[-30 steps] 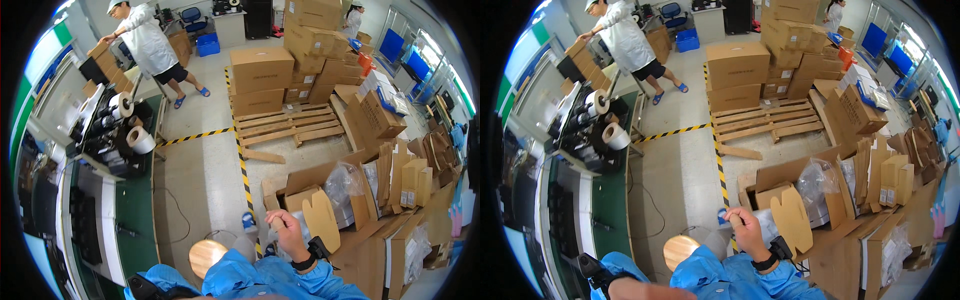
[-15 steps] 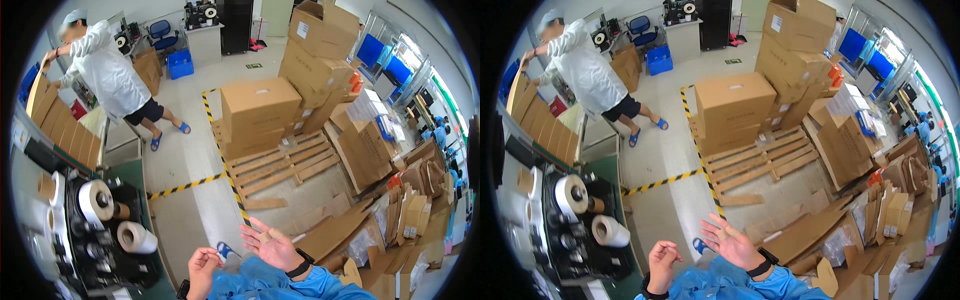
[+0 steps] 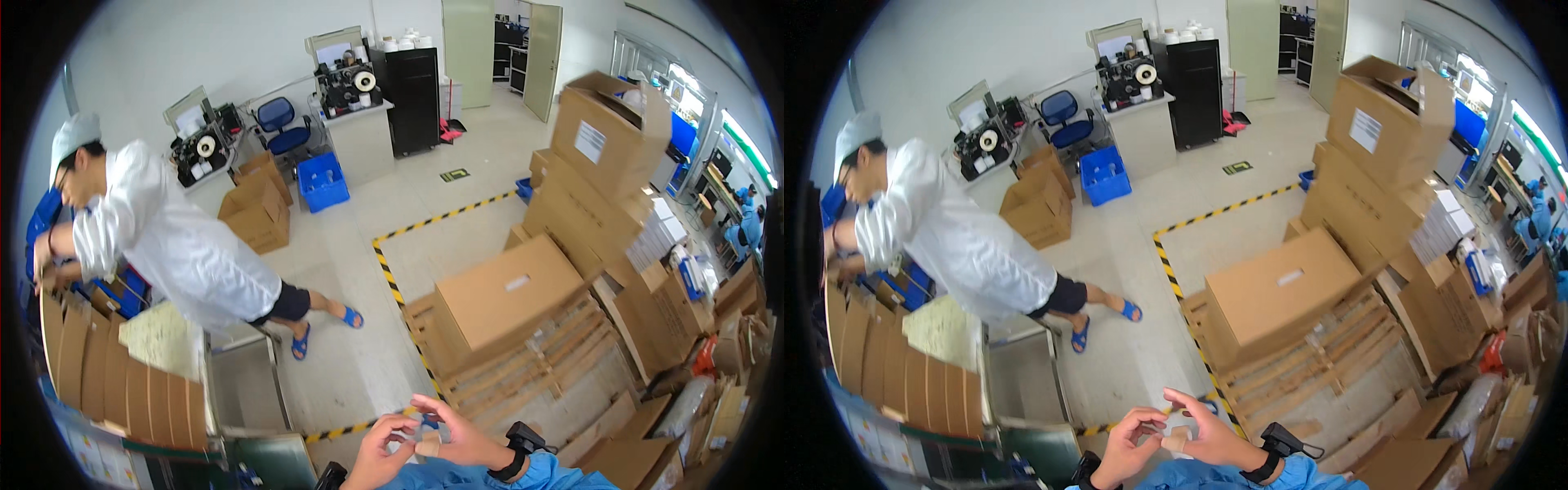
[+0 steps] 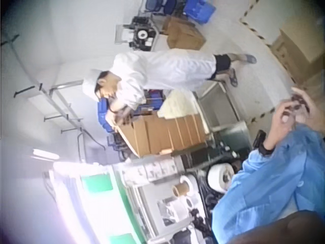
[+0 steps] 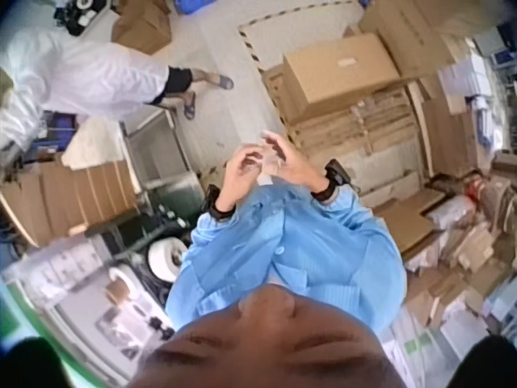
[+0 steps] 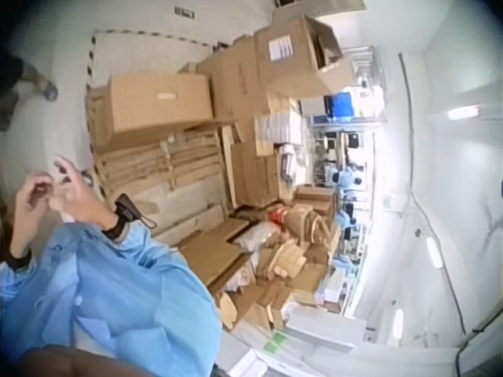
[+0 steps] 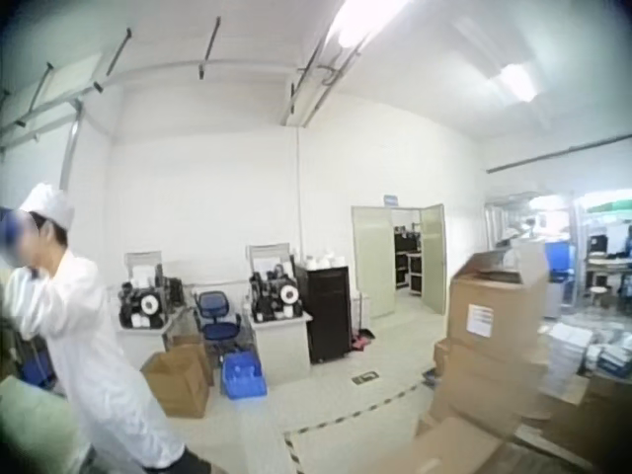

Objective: The recorder uses a handheld scanner to scan serial numbers or barcodes on smartphones arranged in a tray on a conveyor belt.

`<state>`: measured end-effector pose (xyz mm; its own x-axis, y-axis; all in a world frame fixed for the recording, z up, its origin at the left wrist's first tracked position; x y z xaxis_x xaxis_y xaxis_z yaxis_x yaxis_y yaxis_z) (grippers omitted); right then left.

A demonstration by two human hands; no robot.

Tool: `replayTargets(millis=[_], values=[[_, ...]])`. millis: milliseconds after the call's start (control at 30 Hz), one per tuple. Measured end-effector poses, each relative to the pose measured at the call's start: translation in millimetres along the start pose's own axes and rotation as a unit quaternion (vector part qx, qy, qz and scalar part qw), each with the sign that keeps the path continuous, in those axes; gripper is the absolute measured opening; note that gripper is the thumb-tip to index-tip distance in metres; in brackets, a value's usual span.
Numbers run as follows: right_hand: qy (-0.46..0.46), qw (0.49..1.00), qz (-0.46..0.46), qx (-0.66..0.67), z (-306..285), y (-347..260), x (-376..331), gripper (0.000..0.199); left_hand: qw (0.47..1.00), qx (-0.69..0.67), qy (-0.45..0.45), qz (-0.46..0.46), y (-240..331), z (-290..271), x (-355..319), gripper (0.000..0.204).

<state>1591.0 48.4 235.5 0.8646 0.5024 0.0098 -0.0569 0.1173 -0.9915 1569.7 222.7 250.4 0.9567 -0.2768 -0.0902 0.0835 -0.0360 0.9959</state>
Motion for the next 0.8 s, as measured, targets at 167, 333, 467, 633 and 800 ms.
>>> replayTargets(millis=[167, 333, 467, 633, 800], values=[[-0.047, 0.968, -0.109, -0.221, -33.5, -51.3, 162.5, 0.086, 0.991, -0.107, 0.01, -0.081, 28.4, -81.1, 113.0, 0.037], [-0.088, 0.926, -0.207, -0.303, -60.6, -63.2, 313.4, 0.075, 0.901, -0.387, -0.071, -0.182, 10.0, -153.2, 235.5, 0.039], [-0.183, 0.921, -0.121, -0.321, -89.0, -55.4, 430.7, 0.102, 0.88, -0.393, -0.201, -0.177, 26.0, -211.1, 341.9, 0.04], [-0.118, 0.953, -0.155, -0.234, -147.1, -43.0, 563.1, 0.058, 0.818, -0.39, -0.377, -0.19, 44.3, -273.7, 482.2, 0.032], [-0.187, 0.959, -0.051, -0.207, -156.9, -103.6, 694.4, 0.106, 0.798, -0.409, -0.41, -0.169, 54.4, -356.2, 604.2, 0.027]])
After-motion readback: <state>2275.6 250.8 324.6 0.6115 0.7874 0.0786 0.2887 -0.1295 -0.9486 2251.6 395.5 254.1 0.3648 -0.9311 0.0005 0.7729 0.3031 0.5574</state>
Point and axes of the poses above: each hand's wrist, its own x-axis towards the middle knuckle, its own z-axis out of the palm, y = z × x, the point moved 3 cm from there along x, towards the middle knuckle, and after that the axes turned 2 degrees about -z, right-handed, at the moved point
